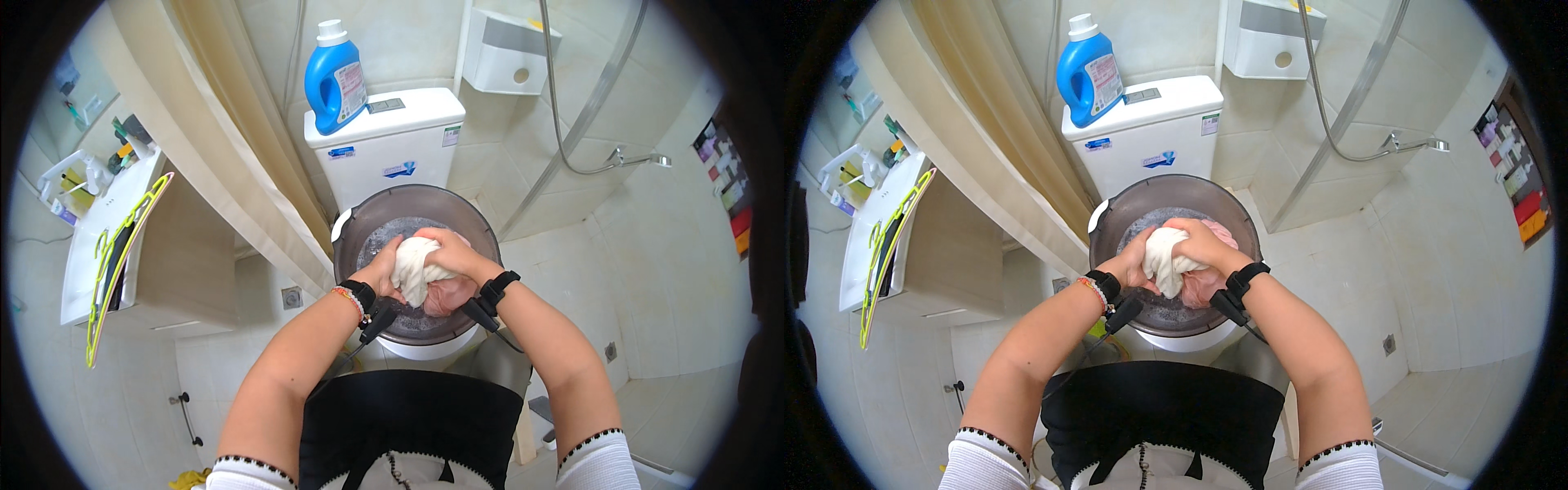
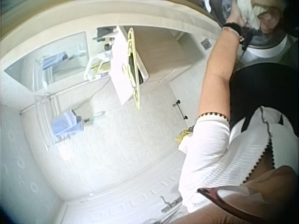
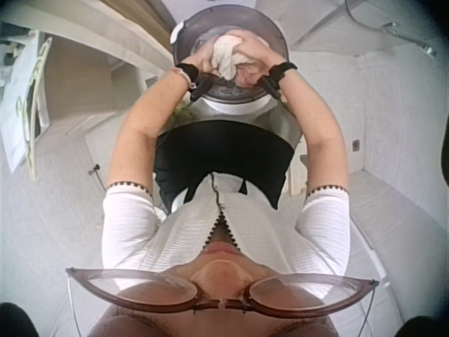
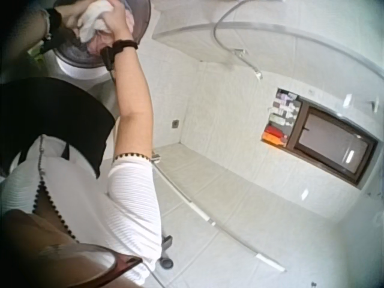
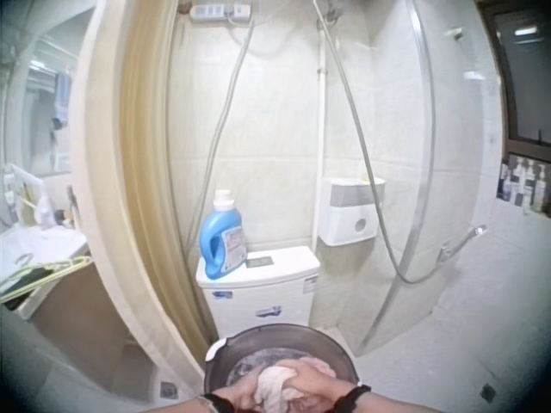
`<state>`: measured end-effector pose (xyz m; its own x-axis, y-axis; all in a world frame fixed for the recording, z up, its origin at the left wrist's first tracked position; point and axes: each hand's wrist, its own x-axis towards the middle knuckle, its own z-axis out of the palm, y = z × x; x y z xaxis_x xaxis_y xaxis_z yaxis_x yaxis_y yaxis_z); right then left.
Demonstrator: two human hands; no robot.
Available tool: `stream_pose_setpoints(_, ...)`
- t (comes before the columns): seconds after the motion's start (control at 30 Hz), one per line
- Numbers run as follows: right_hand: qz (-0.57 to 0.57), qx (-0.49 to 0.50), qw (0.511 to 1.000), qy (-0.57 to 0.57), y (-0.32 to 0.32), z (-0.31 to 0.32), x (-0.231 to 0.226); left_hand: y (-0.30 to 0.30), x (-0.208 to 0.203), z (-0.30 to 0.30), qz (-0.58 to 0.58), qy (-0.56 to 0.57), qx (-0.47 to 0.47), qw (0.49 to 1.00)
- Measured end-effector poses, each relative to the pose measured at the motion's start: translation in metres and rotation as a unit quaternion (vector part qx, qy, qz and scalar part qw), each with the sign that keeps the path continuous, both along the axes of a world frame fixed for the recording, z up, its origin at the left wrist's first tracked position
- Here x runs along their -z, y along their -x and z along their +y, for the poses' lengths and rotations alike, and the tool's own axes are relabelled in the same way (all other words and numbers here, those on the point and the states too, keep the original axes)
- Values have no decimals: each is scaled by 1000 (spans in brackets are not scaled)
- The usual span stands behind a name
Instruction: The person hand-washes a pink cloth in a basin of soapy water, repeatedly submerging, agitating, and wringing the fabric. The person continues to manipulate the cloth in the basin throughout the clip.
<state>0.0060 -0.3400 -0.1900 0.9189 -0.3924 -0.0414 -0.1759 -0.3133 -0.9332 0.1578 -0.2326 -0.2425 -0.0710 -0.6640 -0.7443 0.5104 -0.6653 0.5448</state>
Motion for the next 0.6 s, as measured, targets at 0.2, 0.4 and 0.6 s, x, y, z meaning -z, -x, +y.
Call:
stream_pose_setpoints(0.2, -113, 144, 913, -364, 0, 17, 6, 14, -2, 2, 31, 51, -129, 990)
stream_pose_setpoints(0.4, -167, 189, 827, -502, -9, 34, 13, 6, 60, -21, 99, 202, -262, 938)
stream_pose_setpoints(0.6, -70, 234, 940, -240, -21, 32, 46, 4, 80, -30, -47, 149, -340, 928)
